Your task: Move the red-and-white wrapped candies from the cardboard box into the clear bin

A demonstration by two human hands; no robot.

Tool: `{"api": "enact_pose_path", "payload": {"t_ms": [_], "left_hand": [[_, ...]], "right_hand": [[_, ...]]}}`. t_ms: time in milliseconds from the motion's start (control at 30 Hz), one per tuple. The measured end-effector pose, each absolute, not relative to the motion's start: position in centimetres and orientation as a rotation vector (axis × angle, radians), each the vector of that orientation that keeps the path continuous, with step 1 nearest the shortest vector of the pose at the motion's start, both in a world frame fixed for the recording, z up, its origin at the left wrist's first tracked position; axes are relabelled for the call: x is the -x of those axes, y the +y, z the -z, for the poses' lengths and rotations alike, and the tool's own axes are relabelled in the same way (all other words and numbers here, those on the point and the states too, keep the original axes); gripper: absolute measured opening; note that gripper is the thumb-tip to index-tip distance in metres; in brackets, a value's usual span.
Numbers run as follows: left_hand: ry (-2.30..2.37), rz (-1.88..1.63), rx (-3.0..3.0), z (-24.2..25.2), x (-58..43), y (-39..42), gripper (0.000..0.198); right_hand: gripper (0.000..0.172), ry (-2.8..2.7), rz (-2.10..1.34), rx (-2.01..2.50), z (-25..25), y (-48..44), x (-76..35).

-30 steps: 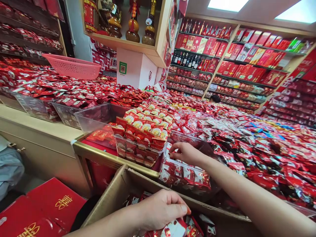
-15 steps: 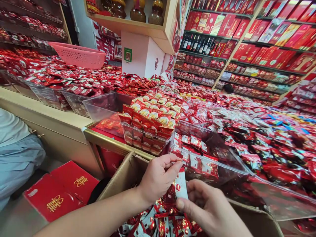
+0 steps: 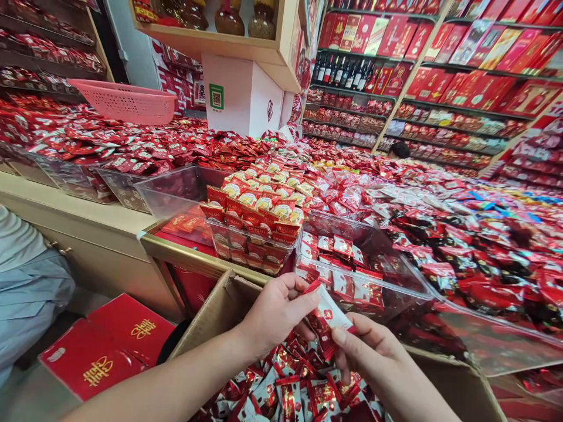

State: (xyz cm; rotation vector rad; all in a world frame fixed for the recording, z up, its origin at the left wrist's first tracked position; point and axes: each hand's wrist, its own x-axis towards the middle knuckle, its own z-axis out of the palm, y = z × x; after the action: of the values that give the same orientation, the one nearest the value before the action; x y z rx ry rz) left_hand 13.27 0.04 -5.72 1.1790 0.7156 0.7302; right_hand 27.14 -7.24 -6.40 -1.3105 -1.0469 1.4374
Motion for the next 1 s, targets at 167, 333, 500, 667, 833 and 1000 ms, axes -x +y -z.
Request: {"api": "enact_pose_path", "payload": {"t_ms": [167,333,500,667,833,1000], "left_hand": [[0.508,-0.751,-1.011,5.6,-12.9,0.0,0.022],[0.487,-0.642,-1.041,6.0,-13.1,-0.3,0.032],[0.606,-0.561,-1.22,6.6,-13.6,-0.8,0.03],[0.634,-0.519,-1.309,7.1,-13.6,-0.9,0.029],[0.654,-0.5,-1.332,7.8,-13.7,-0.6,0.03],[0.632,-0.535,-1.471,7.7,-13.2,-0.6,0.027]], "right_hand": [[0.023,-1.071,-1.055,1.38,4.1,-8.4,-27.1],[0.022,-1.318,-0.329,1.525,-2.7,-5.2,-30.8],[0.013,-1.742,-0.413,1.785,-4.1,3.1,-34.4],[0.009,-2.097,-0.785,1.879,-1.1,7.4,-34.0],[0.012,-2.158,-0.883,1.944,0.3,7.8,-32.7],[0.012,-2.184,-0.68,2.019,0.9,7.5,-32.7]]}}
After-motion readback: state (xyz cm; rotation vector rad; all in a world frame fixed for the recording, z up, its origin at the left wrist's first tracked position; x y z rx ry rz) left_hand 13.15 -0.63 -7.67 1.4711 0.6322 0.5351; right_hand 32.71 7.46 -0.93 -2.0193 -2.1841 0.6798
